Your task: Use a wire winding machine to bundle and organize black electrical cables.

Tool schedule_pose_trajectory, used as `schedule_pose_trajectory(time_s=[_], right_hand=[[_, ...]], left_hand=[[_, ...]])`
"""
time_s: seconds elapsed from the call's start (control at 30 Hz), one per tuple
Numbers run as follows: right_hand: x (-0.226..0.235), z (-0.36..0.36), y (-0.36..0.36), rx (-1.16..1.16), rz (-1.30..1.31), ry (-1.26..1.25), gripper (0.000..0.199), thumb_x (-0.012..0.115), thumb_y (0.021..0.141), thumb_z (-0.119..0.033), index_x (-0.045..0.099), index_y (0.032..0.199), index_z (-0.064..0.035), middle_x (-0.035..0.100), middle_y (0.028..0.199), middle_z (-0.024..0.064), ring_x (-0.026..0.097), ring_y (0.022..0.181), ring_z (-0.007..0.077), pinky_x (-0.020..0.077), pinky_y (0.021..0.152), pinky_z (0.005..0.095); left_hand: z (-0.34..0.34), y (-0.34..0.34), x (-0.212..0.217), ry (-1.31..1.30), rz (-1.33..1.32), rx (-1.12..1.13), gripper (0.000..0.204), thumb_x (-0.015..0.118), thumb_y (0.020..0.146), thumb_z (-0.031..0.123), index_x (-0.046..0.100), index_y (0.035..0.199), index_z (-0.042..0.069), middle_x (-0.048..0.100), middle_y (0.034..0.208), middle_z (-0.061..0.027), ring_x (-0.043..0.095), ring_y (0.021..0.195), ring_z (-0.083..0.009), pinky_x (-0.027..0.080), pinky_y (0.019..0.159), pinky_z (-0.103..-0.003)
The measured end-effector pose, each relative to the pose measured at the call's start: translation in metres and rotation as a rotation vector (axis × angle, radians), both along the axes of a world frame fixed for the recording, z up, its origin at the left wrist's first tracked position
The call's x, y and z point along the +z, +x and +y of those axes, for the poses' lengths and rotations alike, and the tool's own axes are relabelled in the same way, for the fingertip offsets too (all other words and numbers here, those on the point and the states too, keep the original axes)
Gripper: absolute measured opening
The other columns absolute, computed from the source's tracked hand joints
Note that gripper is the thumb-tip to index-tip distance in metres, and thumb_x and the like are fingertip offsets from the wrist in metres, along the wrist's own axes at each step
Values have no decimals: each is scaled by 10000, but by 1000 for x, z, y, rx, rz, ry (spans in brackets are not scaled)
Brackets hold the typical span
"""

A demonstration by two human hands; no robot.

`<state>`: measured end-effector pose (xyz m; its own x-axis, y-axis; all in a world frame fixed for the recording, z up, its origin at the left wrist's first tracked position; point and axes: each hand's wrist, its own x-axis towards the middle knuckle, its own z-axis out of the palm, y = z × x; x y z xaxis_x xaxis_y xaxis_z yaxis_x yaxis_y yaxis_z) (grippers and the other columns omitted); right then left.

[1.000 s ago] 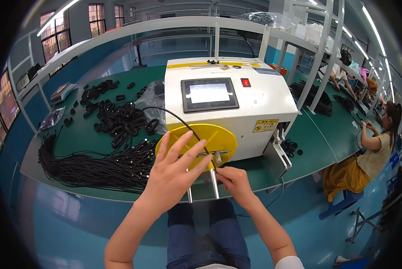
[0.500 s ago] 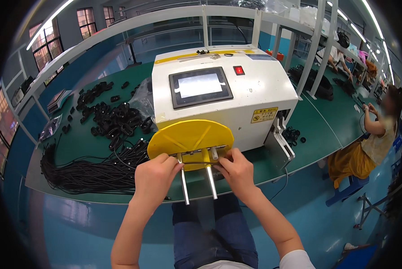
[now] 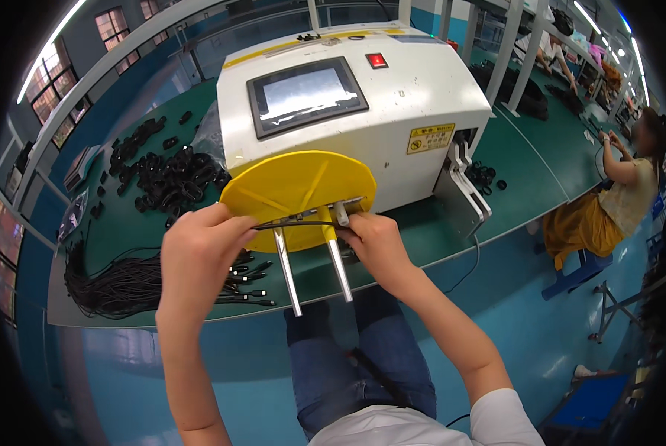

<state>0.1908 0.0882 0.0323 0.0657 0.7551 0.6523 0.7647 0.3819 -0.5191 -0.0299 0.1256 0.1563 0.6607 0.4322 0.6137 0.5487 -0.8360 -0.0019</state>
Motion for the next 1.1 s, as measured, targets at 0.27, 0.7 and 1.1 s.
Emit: schedule_pose_trajectory(time_s=[0.27, 0.7, 1.1], right_hand=[[1, -5, -3, 6, 58, -91, 91, 655, 778, -48, 601, 797, 23, 599, 696, 147, 596, 632, 312, 469, 578, 365], [24, 3, 13, 163, 92, -59, 68, 640, 778, -39, 599, 787, 14, 599, 679, 151, 612, 634, 292, 480, 574, 343], [20, 8, 21, 88, -279, -55, 84, 652, 745, -61, 592, 732, -3, 597, 664, 146, 597, 648, 333, 488, 585, 394]], left_hand=[[-9, -2, -15, -155, -56, 69, 52, 646, 791, 44, 641, 805, -6, 517, 641, -98, 494, 530, -241, 382, 510, -322], [5, -15, -31, -370, -209, 98, 78, 612, 835, 23, 616, 831, -55, 519, 646, -93, 453, 555, -157, 350, 521, -280], [3, -8, -42, -333, -225, 50, 83, 618, 835, 47, 632, 835, -35, 536, 649, -97, 461, 540, -193, 362, 511, -300]])
